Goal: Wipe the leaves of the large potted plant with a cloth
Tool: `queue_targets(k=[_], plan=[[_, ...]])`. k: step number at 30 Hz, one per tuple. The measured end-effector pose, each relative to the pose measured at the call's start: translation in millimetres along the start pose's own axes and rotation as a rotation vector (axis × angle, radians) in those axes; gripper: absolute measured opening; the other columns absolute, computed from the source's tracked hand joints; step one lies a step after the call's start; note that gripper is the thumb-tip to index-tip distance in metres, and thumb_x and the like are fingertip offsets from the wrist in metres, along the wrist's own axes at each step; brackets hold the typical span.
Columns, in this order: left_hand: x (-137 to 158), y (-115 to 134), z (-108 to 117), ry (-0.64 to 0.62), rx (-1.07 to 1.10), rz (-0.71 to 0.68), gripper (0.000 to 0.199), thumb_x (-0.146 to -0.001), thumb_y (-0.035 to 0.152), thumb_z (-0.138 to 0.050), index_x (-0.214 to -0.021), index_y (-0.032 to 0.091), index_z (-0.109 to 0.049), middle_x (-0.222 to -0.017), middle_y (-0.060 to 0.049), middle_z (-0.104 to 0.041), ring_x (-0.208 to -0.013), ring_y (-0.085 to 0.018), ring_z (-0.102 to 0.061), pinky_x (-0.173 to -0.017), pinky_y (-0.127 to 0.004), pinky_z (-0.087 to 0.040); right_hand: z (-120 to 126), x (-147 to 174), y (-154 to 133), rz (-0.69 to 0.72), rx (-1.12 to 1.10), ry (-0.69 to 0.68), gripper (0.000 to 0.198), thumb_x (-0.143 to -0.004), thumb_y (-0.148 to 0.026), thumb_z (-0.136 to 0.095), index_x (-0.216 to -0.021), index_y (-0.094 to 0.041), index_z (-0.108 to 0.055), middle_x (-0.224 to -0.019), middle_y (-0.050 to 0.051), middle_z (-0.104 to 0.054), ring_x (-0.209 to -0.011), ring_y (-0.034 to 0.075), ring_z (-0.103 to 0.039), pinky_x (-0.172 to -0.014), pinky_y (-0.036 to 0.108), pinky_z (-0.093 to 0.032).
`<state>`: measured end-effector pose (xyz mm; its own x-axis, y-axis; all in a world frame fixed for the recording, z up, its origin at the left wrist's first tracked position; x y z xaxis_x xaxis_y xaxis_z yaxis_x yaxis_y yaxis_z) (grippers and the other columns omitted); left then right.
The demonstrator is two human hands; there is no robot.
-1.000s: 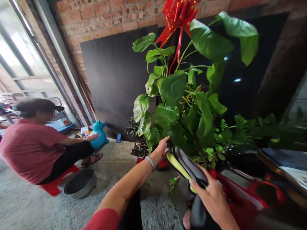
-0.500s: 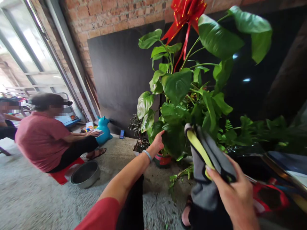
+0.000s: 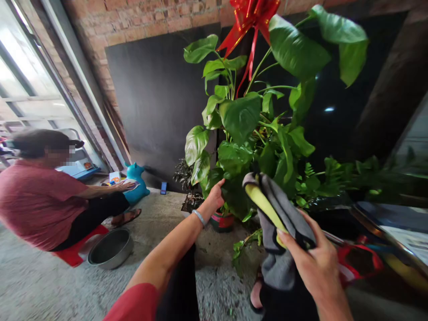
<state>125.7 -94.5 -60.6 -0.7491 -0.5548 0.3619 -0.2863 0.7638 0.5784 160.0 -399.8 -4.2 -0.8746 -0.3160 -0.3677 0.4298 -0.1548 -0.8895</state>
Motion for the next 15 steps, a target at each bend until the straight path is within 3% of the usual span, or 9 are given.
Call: queue_targets(k=[2, 5, 9, 11, 13, 15], plan=[[0.1, -4.0, -3.8, 0.024, -0.023, 0.007, 0.028, -0.1, 0.03, -0.05, -0.095, 0.011, -0.07, -0.077, -0.01, -0.075, -0.081, -0.024, -0.075, -0.087, -0.037, -0.059, -13.1, -12.1, 6.4, 0.004, 0.042, 0.025, 0.075, -0.064, -0.06, -0.072, -0.127, -0.019, -0.068, -0.114, 0.014, -0.076, -0.105, 0.034, -0.071, -0.093, 0.045, -0.055], [0.0, -6.6, -5.4, 0.046, -0.037, -0.022, 0.027, -0.099, 0.027, -0.051, -0.09, 0.011, -0.07, -0.08, -0.012, -0.075, -0.087, -0.027, -0.074, -0.089, -0.039, -0.058, -41.0, 1.8, 43.3, -0.097, 0.088, -0.159, 0.071, -0.064, -0.059, -0.067, -0.121, -0.018, -0.07, -0.102, 0.013, -0.078, -0.098, 0.035, -0.073, -0.09, 0.046, -0.057], [5.9, 5.7, 19.8, 0.105, -0.134, -0.18, 0.018, -0.092, 0.023, -0.057, -0.089, 0.012, -0.071, -0.078, -0.009, -0.073, -0.073, -0.02, -0.069, -0.078, -0.034, -0.056, -31.2, 46.7, 79.1, -0.178, 0.035, -0.339, 0.062, -0.064, -0.056, -0.069, -0.115, -0.021, -0.073, -0.108, 0.011, -0.079, -0.103, 0.032, -0.074, -0.087, 0.038, -0.06], [14.1, 22.5, 44.8, 0.2, -0.197, -0.39, 0.012, -0.087, 0.021, -0.062, -0.09, 0.013, -0.071, -0.079, -0.006, -0.071, -0.065, -0.014, -0.063, -0.068, -0.026, -0.051, -18.3, 54.4, 72.3, -0.183, 0.005, -0.437, 0.06, -0.065, -0.055, -0.073, -0.115, -0.021, -0.074, -0.112, 0.01, -0.078, -0.102, 0.031, -0.075, -0.084, 0.034, -0.061], [22.8, 37.0, 72.1, 0.368, -0.21, -0.569, 0.012, -0.082, 0.019, -0.066, -0.092, 0.015, -0.07, -0.08, -0.002, -0.069, -0.061, -0.01, -0.057, -0.062, -0.022, -0.044, -13.1, 44.7, 48.8, -0.16, -0.012, -0.45, 0.06, -0.065, -0.054, -0.075, -0.117, -0.023, -0.074, -0.112, 0.009, -0.079, -0.101, 0.03, -0.075, -0.084, 0.033, -0.061], [22.0, 40.1, 90.1, 0.46, -0.191, -0.561, 0.014, -0.08, 0.021, -0.068, -0.094, 0.016, -0.068, -0.077, 0.0, -0.065, -0.06, -0.008, -0.053, -0.06, -0.02, -0.041, -23.6, 21.9, 15.6, -0.09, -0.028, -0.352, 0.062, -0.066, -0.055, -0.076, -0.12, -0.024, -0.072, -0.112, 0.008, -0.078, -0.102, 0.029, -0.074, -0.087, 0.034, -0.06]])
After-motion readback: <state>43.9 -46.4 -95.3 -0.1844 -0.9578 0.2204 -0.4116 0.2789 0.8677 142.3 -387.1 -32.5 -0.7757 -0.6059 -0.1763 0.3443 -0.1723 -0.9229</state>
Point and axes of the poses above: each hand's wrist, its own x-axis away from the middle knuckle, its own z-axis out of the back of the hand, y = z × x, the point moved 5 cm from there along -x, towards the middle knuckle
